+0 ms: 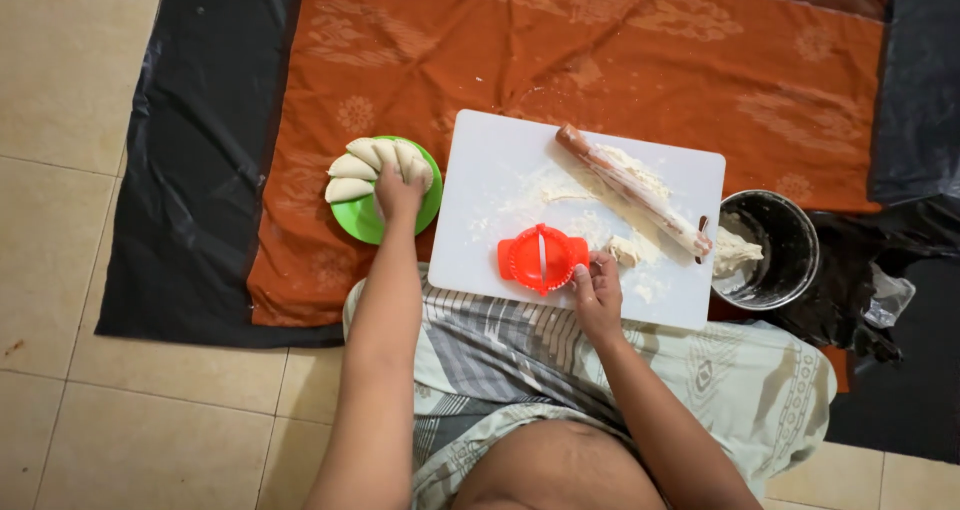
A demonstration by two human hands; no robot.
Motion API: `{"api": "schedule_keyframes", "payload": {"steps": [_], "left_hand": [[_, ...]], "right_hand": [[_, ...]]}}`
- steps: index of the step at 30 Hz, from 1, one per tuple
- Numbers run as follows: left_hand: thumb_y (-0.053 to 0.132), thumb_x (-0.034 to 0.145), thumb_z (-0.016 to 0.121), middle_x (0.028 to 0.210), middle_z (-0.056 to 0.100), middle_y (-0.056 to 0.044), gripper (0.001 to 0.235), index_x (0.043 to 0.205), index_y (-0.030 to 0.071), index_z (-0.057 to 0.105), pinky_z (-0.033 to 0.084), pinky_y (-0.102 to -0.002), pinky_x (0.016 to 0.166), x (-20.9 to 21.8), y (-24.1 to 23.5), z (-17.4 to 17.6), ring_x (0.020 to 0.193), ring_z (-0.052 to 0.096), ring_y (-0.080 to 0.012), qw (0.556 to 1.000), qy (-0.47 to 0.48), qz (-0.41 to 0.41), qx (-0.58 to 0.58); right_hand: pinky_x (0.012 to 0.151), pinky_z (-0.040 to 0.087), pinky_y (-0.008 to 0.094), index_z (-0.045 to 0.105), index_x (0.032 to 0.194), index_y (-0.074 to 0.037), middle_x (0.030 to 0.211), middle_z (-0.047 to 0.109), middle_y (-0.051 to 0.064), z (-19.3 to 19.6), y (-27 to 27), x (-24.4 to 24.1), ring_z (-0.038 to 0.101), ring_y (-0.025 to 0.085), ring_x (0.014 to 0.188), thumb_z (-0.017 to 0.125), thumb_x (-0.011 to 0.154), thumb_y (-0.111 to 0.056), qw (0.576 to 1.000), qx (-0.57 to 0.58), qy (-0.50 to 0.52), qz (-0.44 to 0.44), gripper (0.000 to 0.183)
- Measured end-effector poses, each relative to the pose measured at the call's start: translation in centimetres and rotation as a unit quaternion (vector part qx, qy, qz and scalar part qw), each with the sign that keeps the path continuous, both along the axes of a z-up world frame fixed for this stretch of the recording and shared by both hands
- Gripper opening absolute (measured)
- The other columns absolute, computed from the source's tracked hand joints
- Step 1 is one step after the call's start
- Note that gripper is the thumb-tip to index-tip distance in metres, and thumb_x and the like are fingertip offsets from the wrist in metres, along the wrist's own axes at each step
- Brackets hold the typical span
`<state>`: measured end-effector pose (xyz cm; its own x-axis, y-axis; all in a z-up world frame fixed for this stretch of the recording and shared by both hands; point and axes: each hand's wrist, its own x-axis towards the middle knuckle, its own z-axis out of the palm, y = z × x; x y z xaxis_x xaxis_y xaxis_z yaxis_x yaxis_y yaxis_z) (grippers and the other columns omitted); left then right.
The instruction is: Rolling out dough with a rolling pin and shaping it using a plastic mold
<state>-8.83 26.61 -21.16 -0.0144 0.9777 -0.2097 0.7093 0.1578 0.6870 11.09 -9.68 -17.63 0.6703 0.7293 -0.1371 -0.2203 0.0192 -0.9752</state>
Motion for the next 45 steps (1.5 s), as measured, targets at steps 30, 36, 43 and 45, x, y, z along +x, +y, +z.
{"api": "schedule_keyframes", "payload": {"steps": [30,36,43,45], "left_hand": [[0.015,0.089,0.073,0.104,0.073,-0.013,0.038,0.126,0.009,0.069,0.058,-0.039,0.086,6.5,-15.1,6.4,0.096,0.070,-0.0213,0.856,-0.377,-0.315,-0.162],[0.025,0.084,0.077,0.093,0.072,-0.014,0.038,0.118,0.009,0.070,0.054,-0.038,0.076,5.4,-6.7,5.7,0.087,0.070,-0.0274,0.979,-0.181,-0.064,0.071],[0.018,0.078,0.084,0.114,0.061,-0.018,0.047,0.119,0.003,0.067,0.054,-0.044,0.096,7.4,-7.1,10.9,0.110,0.065,-0.0378,0.949,-0.053,-0.157,0.267],[0.018,0.079,0.081,0.141,0.045,-0.023,0.059,0.130,-0.003,0.061,0.028,-0.057,0.118,7.6,-10.3,13.3,0.142,0.034,-0.0459,0.918,0.053,-0.180,0.350]], "right_hand": [[0.088,0.062,0.040,0.053,0.129,0.002,0.111,0.069,0.019,7.2,0.4,-0.9,0.072,0.022,0.097,0.056,0.103,-0.002,0.999,0.027,0.045,-0.006,0.026],[0.098,0.057,0.037,0.062,0.109,0.005,0.116,0.064,0.022,9.6,-4.4,2.6,0.067,0.034,0.114,0.071,0.091,0.008,0.961,-0.024,-0.266,-0.075,0.021],[0.097,0.058,0.037,0.060,0.115,0.006,0.119,0.062,0.023,9.6,-5.7,4.9,0.066,0.039,0.116,0.075,0.088,0.008,0.917,-0.051,-0.381,-0.108,0.031],[0.094,0.060,0.040,0.061,0.118,0.003,0.119,0.064,0.021,8.2,-5.2,4.9,0.066,0.040,0.113,0.079,0.085,0.000,0.893,-0.073,-0.433,-0.099,0.037]]}}
